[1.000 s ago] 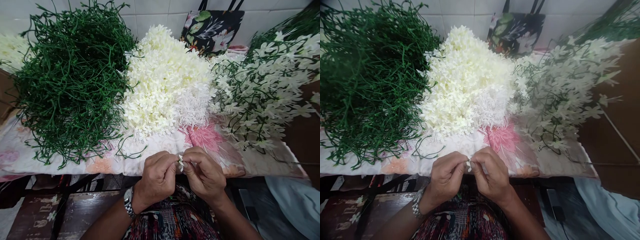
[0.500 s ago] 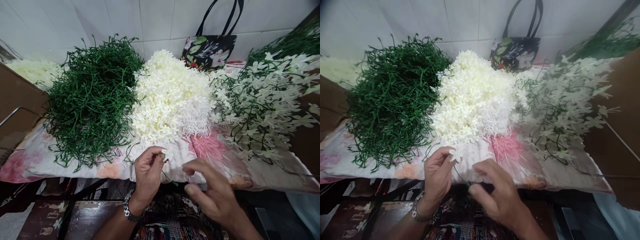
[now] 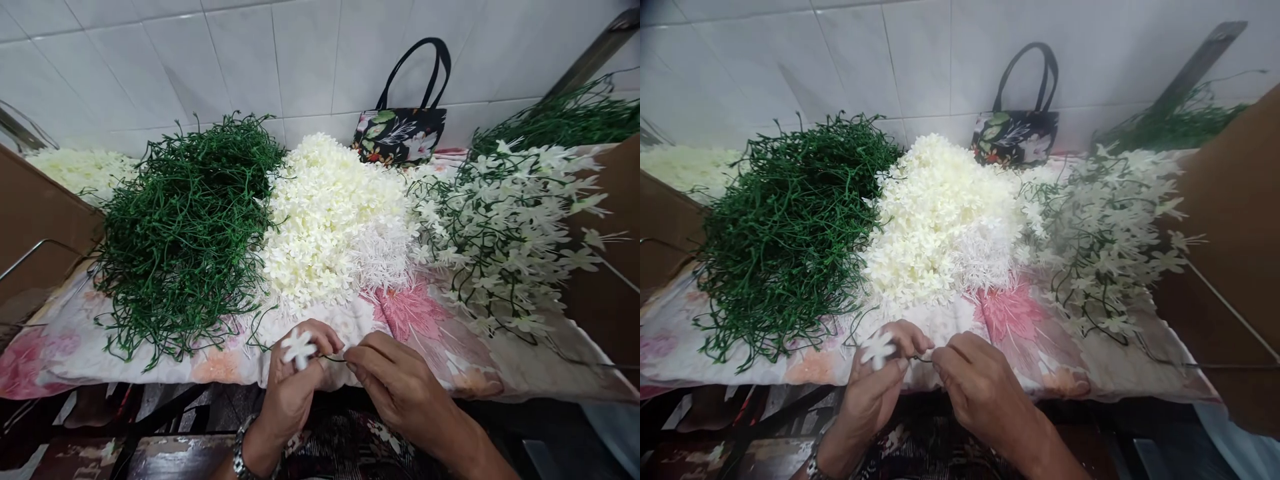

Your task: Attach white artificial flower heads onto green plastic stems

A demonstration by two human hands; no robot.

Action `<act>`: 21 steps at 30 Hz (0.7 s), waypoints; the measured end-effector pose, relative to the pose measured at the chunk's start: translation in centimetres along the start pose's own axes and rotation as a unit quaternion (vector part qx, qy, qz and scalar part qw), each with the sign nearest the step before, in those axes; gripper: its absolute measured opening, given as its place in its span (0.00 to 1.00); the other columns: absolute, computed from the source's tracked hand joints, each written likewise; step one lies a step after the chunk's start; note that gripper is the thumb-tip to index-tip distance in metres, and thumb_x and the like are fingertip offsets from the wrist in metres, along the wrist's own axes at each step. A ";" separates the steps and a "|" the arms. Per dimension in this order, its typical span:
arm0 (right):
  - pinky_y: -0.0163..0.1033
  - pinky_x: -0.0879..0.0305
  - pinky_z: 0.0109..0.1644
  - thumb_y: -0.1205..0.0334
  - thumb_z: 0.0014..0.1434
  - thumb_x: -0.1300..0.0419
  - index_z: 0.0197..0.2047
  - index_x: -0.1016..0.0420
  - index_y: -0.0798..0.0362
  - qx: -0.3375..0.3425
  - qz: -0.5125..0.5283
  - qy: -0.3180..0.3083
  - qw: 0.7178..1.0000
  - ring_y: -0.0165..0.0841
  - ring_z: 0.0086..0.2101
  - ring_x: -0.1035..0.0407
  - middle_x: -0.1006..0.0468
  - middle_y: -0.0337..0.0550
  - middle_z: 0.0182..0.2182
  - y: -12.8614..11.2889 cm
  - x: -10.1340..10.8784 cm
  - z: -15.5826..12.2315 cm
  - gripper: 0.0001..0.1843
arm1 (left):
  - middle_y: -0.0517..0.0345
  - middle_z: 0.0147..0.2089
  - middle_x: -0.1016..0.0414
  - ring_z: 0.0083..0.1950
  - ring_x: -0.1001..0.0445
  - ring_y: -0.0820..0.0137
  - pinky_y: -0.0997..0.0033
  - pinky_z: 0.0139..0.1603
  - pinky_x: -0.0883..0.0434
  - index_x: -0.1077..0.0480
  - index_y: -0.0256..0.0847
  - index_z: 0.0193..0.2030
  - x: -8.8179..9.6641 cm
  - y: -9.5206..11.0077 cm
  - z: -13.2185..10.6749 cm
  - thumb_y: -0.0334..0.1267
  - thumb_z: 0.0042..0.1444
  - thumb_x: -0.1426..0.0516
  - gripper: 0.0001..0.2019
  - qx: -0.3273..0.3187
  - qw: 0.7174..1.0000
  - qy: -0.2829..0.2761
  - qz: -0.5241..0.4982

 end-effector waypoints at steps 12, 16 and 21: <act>0.37 0.37 0.34 0.71 0.61 0.51 0.43 0.32 0.56 0.056 -0.031 -0.013 0.998 0.31 0.30 0.36 0.28 0.43 0.29 0.0 0.7 2.5 0.10 | 0.60 0.24 0.30 0.25 0.35 0.73 0.75 0.25 0.38 0.29 0.38 0.29 0.8 -1.3 0.0 0.30 0.49 0.45 0.04 0.106 0.985 0.001 0.137; 0.37 0.37 0.34 0.71 0.60 0.49 0.38 0.32 0.56 0.027 -0.085 0.033 0.995 0.32 0.31 0.35 0.29 0.45 0.29 2.7 1.6 3.6 0.06 | 0.60 0.22 0.32 0.21 0.40 0.77 0.78 0.22 0.43 0.30 0.36 0.29 1.5 -1.2 0.8 0.37 0.48 0.43 0.05 0.103 0.989 0.077 0.073; 0.37 0.43 0.31 0.74 0.57 0.49 0.29 0.31 0.55 0.073 -0.218 -0.042 0.972 0.32 0.28 0.39 0.32 0.43 0.25 3.5 0.1 6.6 0.09 | 0.63 0.23 0.34 0.21 0.43 0.79 0.79 0.21 0.46 0.32 0.37 0.30 1.5 -0.8 2.0 0.36 0.47 0.42 0.05 0.076 0.990 0.112 0.046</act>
Point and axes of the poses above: each hand's wrist, its own z-axis towards the middle knuckle, its own x-axis out of the back of the hand, y = z × x, the point moved 4 cm from there along z, towards the middle knuckle
